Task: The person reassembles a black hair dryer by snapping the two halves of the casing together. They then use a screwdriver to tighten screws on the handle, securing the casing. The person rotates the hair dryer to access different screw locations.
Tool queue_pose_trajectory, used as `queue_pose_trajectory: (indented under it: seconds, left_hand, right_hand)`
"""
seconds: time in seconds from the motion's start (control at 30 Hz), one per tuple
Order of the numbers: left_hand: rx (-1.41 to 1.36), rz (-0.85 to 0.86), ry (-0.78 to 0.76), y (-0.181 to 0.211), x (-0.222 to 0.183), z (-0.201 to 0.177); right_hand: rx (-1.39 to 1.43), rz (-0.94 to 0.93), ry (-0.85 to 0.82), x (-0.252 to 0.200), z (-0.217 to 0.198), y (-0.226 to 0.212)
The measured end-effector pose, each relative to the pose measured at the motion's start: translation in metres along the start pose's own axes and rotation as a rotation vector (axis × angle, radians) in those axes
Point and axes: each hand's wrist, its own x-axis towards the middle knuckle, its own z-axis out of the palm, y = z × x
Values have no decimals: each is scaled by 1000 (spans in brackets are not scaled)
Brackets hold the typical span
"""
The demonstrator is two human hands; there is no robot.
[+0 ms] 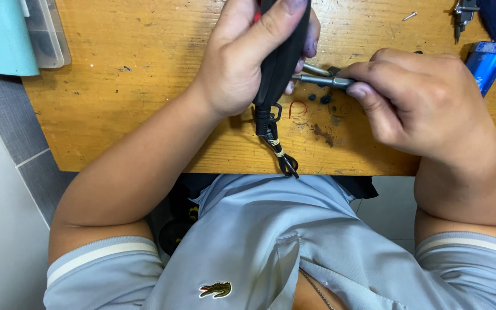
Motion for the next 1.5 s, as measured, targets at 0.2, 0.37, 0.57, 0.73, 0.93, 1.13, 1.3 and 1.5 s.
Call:
queue_pose_trajectory:
  seconds: [0.2, 0.37, 0.57, 0.73, 0.93, 1.13, 1.3, 1.5]
  left_hand:
    - [56, 62, -117, -6, -2, 1]
    - [68, 31, -124, -5, -6, 3]
    - [85, 62, -142, 0, -6, 2]
    - [65, 42, -125, -3, -6, 3]
    - [12, 30, -81, 0, -3, 1]
    - [-99, -116, 37, 10, -5, 5]
    - [-42, -98, 29, 11, -5, 4]
    - [121, 7, -120, 7, -7, 9]
  right_hand:
    - [310, 278, -310, 7, -4, 12]
    - [521, 344, -357, 9, -6, 9]
    - [503, 458, -305, 10, -5, 2]
    - [574, 393, -355, 13, -2, -1]
    - [230, -21, 38, 5, 11, -14]
    - [-331, -151, 175, -1, 15, -19]
    - [20, 17, 20, 11, 13, -10]
    - [822, 242, -507, 19, 6, 5]
